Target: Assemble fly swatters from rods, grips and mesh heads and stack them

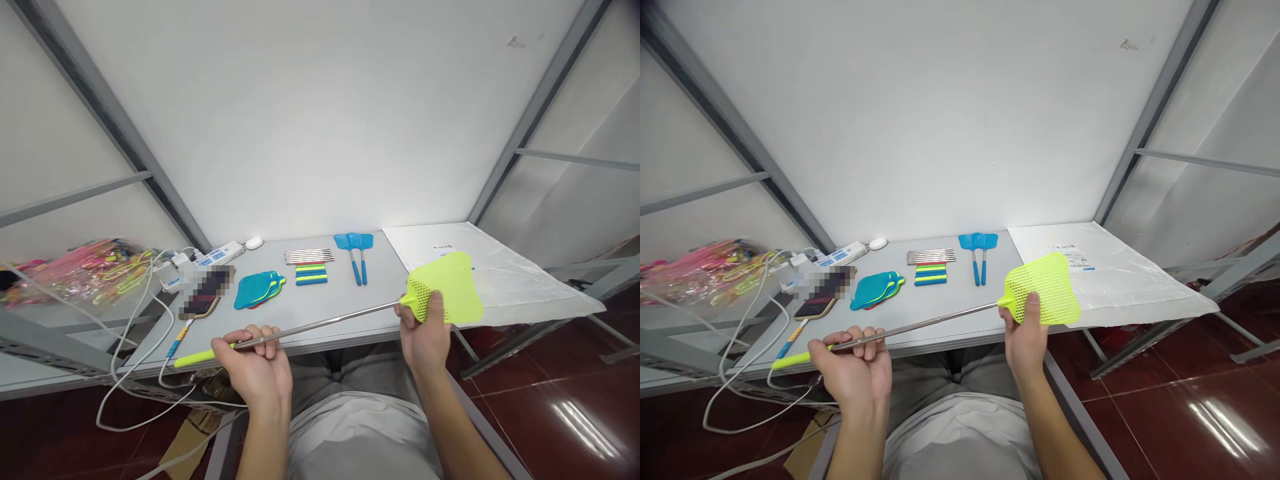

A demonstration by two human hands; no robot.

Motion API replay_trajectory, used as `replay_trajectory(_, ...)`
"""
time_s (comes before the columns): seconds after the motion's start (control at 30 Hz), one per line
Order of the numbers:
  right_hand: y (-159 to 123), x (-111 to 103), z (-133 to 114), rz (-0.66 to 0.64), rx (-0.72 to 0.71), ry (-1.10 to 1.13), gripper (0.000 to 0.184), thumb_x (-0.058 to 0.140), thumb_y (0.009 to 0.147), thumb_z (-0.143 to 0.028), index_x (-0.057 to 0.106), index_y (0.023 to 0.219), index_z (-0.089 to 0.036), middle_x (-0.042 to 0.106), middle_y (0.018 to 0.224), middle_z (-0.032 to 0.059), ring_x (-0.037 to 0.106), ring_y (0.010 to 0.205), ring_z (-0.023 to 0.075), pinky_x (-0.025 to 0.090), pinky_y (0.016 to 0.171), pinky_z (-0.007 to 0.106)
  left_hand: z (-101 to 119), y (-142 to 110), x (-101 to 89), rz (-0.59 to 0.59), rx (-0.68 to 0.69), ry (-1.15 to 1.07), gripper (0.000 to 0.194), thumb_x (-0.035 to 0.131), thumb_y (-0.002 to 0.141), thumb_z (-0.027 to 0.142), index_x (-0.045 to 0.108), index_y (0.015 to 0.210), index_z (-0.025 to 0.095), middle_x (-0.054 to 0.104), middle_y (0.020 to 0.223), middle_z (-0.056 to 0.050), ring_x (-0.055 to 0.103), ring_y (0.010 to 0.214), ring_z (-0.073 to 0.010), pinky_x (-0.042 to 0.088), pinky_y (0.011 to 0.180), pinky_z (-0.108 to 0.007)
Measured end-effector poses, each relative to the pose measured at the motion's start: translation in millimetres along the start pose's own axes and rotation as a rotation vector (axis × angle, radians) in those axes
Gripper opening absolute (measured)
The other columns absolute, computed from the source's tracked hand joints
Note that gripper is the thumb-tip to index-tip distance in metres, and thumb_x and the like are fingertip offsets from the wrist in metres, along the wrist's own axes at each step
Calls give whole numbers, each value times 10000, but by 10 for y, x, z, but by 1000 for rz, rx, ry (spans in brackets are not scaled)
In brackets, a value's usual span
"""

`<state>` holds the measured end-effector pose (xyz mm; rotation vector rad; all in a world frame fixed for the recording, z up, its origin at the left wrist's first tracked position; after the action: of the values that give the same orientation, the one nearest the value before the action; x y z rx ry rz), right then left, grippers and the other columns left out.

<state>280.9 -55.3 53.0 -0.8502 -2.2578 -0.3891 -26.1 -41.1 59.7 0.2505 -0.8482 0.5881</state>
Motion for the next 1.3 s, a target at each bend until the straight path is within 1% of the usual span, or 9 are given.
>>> replay_trajectory(0.1,-216,69,261,-32,113,-48,344,694,771,-548,603,894,-240,641,841,-18,469,512,72,493,563,268,-93,-153,110,-64,-12,4,396,447,944,505,426,680,211,321,451,85,275,387,-73,358,523,-240)
replay_trajectory(0.2,-449,201,488,-172,200,-77,359,633,814,-578,583,771,-225,576,626,-31,438,459,92,435,494,271,-303,-323,207,-128,-79,8,409,432,946,554,460,717,216,316,450,87,295,394,-76,367,532,-247)
replay_trajectory(0.37,-564,297,556,-300,187,-67,382,544,876,-587,605,778,-223,431,460,-65,353,396,95,344,455,268,-536,-553,289,-195,-142,38,426,393,951,585,493,749,223,348,440,83,317,397,-82,376,536,-249)
replay_trajectory(0.57,-656,338,719,-356,303,-107,486,475,902,-613,668,1017,-182,398,456,-70,354,442,108,313,465,252,-497,-677,437,-425,-85,170,428,347,961,590,541,832,231,383,407,79,370,392,-100,358,503,-239)
replay_trajectory(0.7,-692,444,697,-450,309,-116,420,518,910,-540,683,1030,-173,464,529,-50,352,470,103,343,501,264,-417,-480,337,-415,-110,338,394,455,937,556,584,843,196,392,448,64,379,445,-92,332,493,-214)
replay_trajectory(0.9,-229,309,294,-268,203,-32,238,627,868,-423,638,960,-204,630,831,1,301,483,63,406,548,269,-247,-115,168,-342,-106,314,286,614,871,475,597,899,191,344,524,82,321,447,-63,329,466,-185)
replay_trajectory(1.0,-27,203,129,-204,135,-15,203,629,873,-394,635,951,-206,615,808,-9,288,482,59,412,544,261,-248,-60,169,-469,-81,504,239,682,827,420,606,880,200,404,553,64,365,468,-77,317,448,-186)
replay_trajectory(1.1,-30,172,119,-208,89,-65,178,645,864,-371,635,929,-205,640,857,10,326,487,60,422,540,272,-376,-158,219,-663,-59,769,256,688,817,410,655,984,220,524,654,14,477,566,-123,385,512,-221)
replay_trajectory(1.3,-111,138,171,-182,77,-128,209,663,850,-381,621,946,-201,661,888,33,366,484,66,428,511,282,-486,-335,364,-816,344,1180,225,698,811,343,713,1033,313,572,797,-30,537,718,-195,422,687,-308)
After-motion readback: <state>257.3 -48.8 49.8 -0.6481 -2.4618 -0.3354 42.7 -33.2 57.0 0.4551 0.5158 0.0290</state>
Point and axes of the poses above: each hand's wrist, its own y-axis towards the middle knuckle, its own x-axis out of the palm, z = x × y, the point moved 8 cm from there along y, towards the middle knuckle
